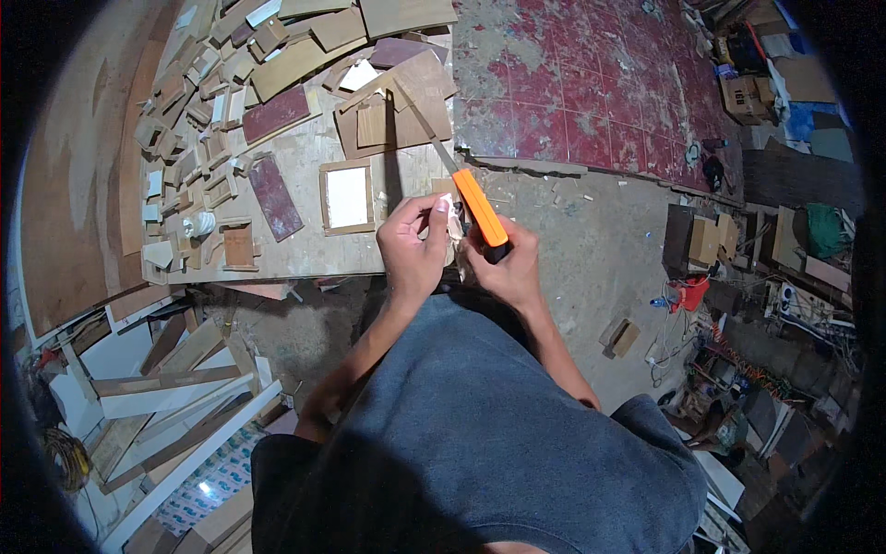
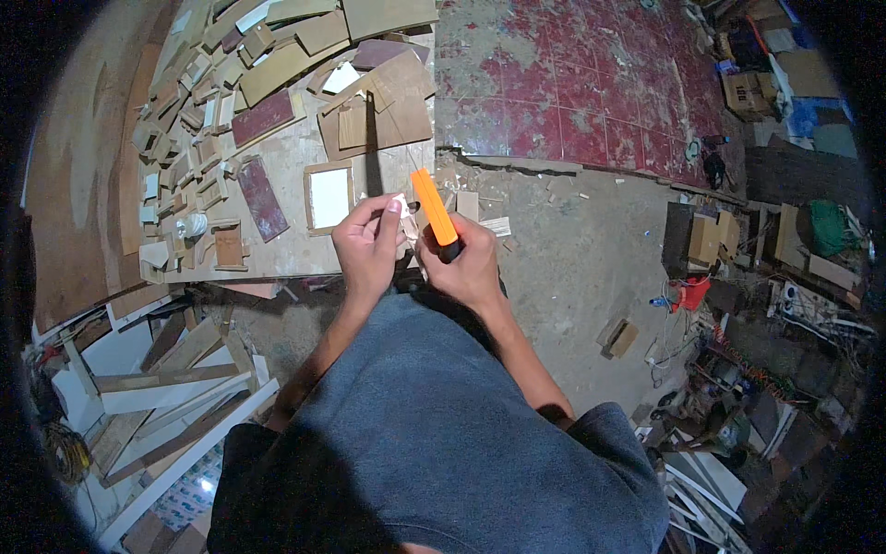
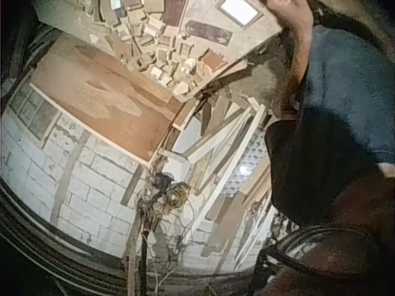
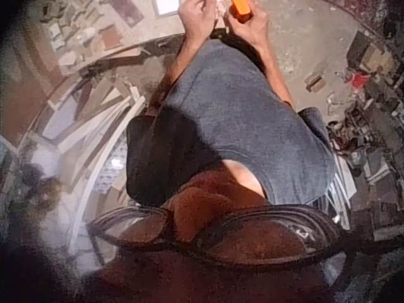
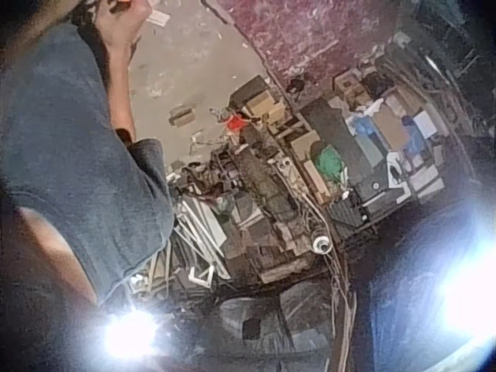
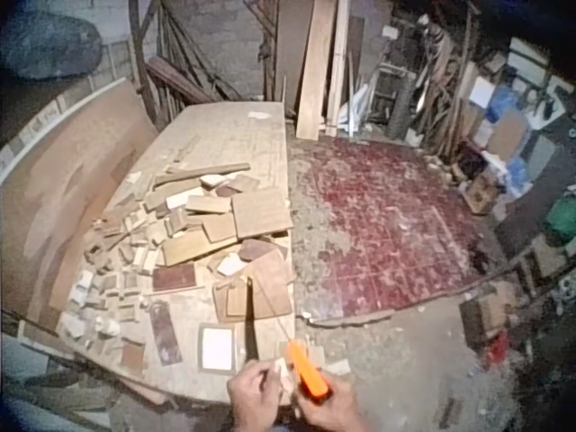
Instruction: Cutting a small piece of scrap wood using a hand saw.
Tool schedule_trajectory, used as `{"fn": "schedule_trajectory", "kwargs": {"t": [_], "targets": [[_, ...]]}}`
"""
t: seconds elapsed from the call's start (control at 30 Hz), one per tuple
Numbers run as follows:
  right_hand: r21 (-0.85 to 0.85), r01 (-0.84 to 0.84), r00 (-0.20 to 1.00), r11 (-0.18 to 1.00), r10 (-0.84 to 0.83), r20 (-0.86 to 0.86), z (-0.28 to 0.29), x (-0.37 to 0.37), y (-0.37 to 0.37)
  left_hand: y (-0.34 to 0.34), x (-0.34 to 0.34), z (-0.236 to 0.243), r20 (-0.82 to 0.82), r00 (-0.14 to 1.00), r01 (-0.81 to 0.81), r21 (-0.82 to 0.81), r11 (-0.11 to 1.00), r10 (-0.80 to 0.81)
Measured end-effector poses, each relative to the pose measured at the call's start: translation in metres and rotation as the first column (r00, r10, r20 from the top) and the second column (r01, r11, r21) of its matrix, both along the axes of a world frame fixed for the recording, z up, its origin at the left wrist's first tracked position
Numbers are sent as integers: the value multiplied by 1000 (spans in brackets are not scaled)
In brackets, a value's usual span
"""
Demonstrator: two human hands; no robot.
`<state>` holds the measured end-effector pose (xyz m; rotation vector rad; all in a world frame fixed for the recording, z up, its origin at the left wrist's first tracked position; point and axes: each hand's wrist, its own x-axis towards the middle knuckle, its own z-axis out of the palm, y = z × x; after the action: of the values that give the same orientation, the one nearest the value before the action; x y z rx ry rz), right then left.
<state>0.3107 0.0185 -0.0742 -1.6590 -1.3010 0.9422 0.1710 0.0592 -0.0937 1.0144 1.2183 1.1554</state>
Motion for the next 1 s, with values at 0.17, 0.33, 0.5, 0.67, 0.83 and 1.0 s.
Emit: {"fn": "schedule_trajectory", "kwargs": {"t": [0.17, 0.33, 0.5, 0.67, 0.83, 1.0], "targets": [[63, -36, 998, 997, 40, -57, 8, -2, 11, 5, 6, 5, 43, 999, -10, -29, 1000, 11], [65, -61, 998, 996, 61, -10, -4, 6, 20, 11, 11, 13, 167, 986, 5, -99, 995, 12], [83, -114, 993, 990, 115, -4, -2, 15, 29, 17, 10, 17, 128, 991, 39, -86, 995, -28], [103, -138, 990, 985, 139, -9, 2, 16, 38, 19, -4, 0, 146, 968, 228, -167, 959, -205], [-118, -213, 977, 970, 208, -52, -5, 19, 31, 25, -11, -5, 111, 994, 41, -199, 979, -19], [-161, -115, 986, 980, 93, -138, -10, 15, 16, 32, -26, 2, 170, 977, -75, -282, 957, 126]]}}
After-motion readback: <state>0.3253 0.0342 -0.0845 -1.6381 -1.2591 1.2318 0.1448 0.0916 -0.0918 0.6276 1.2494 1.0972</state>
